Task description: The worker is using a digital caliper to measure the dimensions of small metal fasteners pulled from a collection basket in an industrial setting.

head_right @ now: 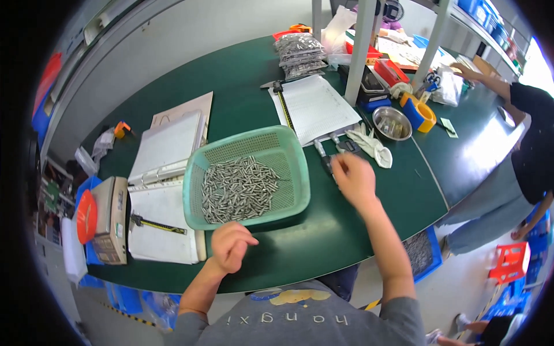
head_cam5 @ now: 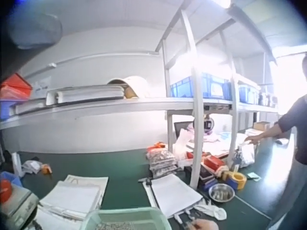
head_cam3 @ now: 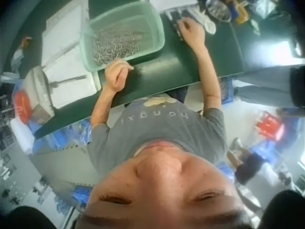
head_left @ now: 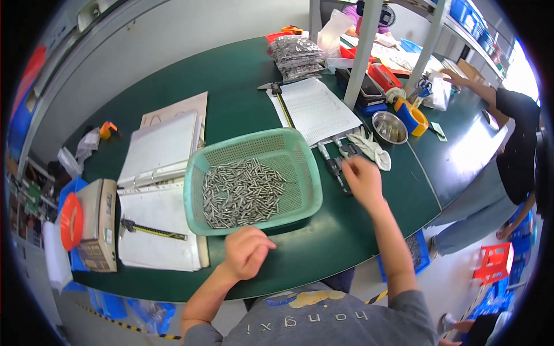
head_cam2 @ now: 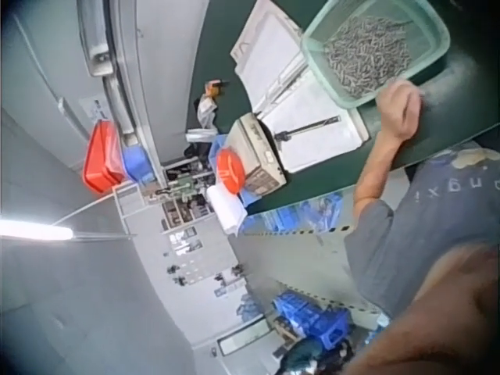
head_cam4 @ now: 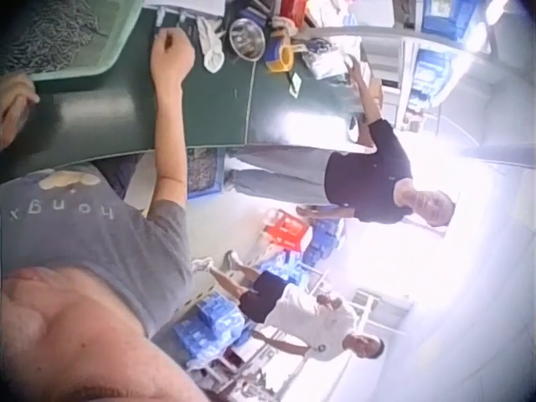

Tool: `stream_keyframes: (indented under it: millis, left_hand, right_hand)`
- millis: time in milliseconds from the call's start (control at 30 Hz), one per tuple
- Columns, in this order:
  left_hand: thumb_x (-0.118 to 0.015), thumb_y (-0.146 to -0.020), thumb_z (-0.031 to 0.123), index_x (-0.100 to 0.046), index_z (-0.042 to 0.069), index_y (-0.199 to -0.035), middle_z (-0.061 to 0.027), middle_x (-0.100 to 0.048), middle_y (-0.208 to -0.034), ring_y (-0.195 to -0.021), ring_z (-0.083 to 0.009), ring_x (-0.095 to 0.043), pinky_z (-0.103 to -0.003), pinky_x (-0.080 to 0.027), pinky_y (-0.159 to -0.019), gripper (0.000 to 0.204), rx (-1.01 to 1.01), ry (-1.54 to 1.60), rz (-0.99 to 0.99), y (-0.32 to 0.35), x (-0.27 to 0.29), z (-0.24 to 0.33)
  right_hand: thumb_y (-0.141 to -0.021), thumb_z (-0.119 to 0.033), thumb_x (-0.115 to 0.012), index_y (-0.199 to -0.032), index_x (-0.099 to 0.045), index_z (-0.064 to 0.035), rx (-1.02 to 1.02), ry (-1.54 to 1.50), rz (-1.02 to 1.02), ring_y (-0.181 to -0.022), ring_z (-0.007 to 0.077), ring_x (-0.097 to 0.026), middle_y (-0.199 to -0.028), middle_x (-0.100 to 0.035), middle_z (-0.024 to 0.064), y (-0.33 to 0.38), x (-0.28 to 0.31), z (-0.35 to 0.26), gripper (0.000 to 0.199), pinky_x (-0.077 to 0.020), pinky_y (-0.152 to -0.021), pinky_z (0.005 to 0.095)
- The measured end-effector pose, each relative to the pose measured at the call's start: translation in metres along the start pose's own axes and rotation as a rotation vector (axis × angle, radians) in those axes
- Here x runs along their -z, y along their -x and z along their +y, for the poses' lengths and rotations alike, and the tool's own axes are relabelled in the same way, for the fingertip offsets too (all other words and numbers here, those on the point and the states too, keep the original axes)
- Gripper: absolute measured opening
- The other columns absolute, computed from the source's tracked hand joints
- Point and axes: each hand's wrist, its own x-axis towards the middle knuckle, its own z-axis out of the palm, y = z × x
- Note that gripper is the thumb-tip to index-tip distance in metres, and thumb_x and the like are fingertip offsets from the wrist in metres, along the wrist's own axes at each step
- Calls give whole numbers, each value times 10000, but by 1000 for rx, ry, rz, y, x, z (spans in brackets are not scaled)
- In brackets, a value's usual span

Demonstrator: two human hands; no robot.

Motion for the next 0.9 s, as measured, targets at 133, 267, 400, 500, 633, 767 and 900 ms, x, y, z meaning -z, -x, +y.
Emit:
stream_keyframes:
  millis: [133, 267, 400, 500, 633, 767, 900]
  left_hand:
    - [-504, -707, 59, -579, 27, -654, -94, -545, -614, -520, -233, -507, -308, -397, -474, 97, -9, -193, 235, 20, 24, -19]
    - [-509, -680, 48, -575, 34, -656, -94, -541, -610, -525, -237, -509, -315, -399, -480, 71, -73, -318, 361, 39, 24, -27]
    - [-567, -631, 53, -588, 65, -673, -63, -544, -624, -528, -227, -516, -314, -404, -475, 49, -109, -325, 371, 41, 24, -32]
    - [-585, -630, 73, -591, 75, -687, -50, -544, -643, -541, -219, -519, -312, -404, -489, 58, -91, -310, 341, 45, 25, -32]
    - [-585, -632, 75, -588, 75, -700, -45, -537, -652, -561, -215, -518, -316, -391, -508, 68, -93, -334, 322, 43, 23, -29]
    - [-581, -630, 71, -585, 75, -705, -45, -535, -653, -556, -219, -509, -325, -376, -509, 75, -90, -327, 304, 39, 23, -33]
    - [-566, -625, 59, -582, 66, -681, -52, -532, -646, -551, -225, -501, -331, -373, -510, 59, -86, -314, 320, 37, 22, -37]
  right_hand:
    - [-724, -247, -581, -772, -639, -46, 15, 78, -133, -707, 296, -600, -739, -620, 136, -95, -66, 7, 214, -471, -634, 375]
    - [-670, -287, -638, -738, -641, -6, -153, 303, -378, -566, 234, -619, -671, -626, 149, -147, -124, 20, 289, -490, -577, 332]
    - [-587, -367, -676, -697, -628, 38, 15, 513, -329, -553, 263, -614, -632, -609, 185, -168, -154, 41, 422, -494, -559, 356]
    - [-603, -397, -681, -834, -609, 76, -266, 461, -630, -724, 268, -634, -809, -621, 220, -159, -133, -1, 532, -506, -603, 337]
    - [-595, -332, -653, -667, -607, 64, -322, 391, -517, -525, 221, -589, -602, -596, 146, -167, -131, -1, 406, -475, -492, 342]
    - [-635, -283, -606, -718, -628, 30, -316, 242, -498, -564, 244, -598, -641, -602, 172, -175, -123, 4, 325, -480, -530, 354]
    - [-642, -257, -602, -778, -633, 21, -241, 378, -261, -682, 292, -615, -733, -616, 204, -178, -149, 28, 310, -486, -634, 374]
